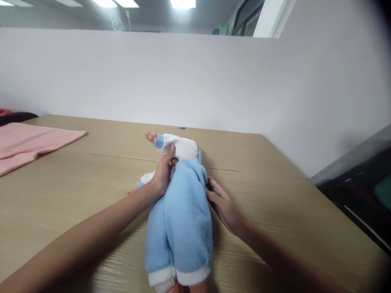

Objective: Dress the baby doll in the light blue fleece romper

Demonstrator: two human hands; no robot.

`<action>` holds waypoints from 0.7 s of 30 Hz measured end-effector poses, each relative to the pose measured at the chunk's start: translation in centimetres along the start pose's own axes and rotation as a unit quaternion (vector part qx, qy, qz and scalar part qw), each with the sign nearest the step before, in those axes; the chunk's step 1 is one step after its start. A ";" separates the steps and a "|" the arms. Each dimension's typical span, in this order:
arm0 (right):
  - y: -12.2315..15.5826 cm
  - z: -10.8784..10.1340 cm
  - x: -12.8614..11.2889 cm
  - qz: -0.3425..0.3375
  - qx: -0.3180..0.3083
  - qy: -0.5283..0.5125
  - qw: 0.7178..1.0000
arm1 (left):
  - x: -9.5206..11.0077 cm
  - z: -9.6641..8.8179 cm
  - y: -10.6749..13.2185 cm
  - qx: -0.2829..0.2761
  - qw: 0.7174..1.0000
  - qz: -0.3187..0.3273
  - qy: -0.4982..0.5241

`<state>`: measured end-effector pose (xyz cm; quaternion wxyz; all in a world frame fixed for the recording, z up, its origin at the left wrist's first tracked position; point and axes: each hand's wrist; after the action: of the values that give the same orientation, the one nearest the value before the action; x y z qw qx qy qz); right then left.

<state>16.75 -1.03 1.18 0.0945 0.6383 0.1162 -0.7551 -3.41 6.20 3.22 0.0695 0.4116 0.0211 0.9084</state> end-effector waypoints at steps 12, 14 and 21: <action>-3.4 1.8 1.5 -0.013 -0.043 -0.046 0.998 | 1.0 -3.1 0.0 -0.028 0.997 -0.034 0.060; -3.5 1.0 1.8 -0.009 -0.053 -0.015 0.998 | 0.8 -3.5 -0.1 -0.021 0.998 -0.033 0.046; -4.1 0.1 1.6 0.010 -0.075 0.064 0.995 | 0.9 -4.2 -0.6 0.024 0.997 -0.063 0.046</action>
<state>15.15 2.90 -0.17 0.1421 0.6776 0.1721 -0.7008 -7.09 7.05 1.09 0.1160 0.3685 0.0724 0.9195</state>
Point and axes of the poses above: each hand's wrist, its own y-axis away from the middle knuckle, its own z-axis out of the palm, x = y × z, and after that the axes turned 4 degrees about x, right-handed
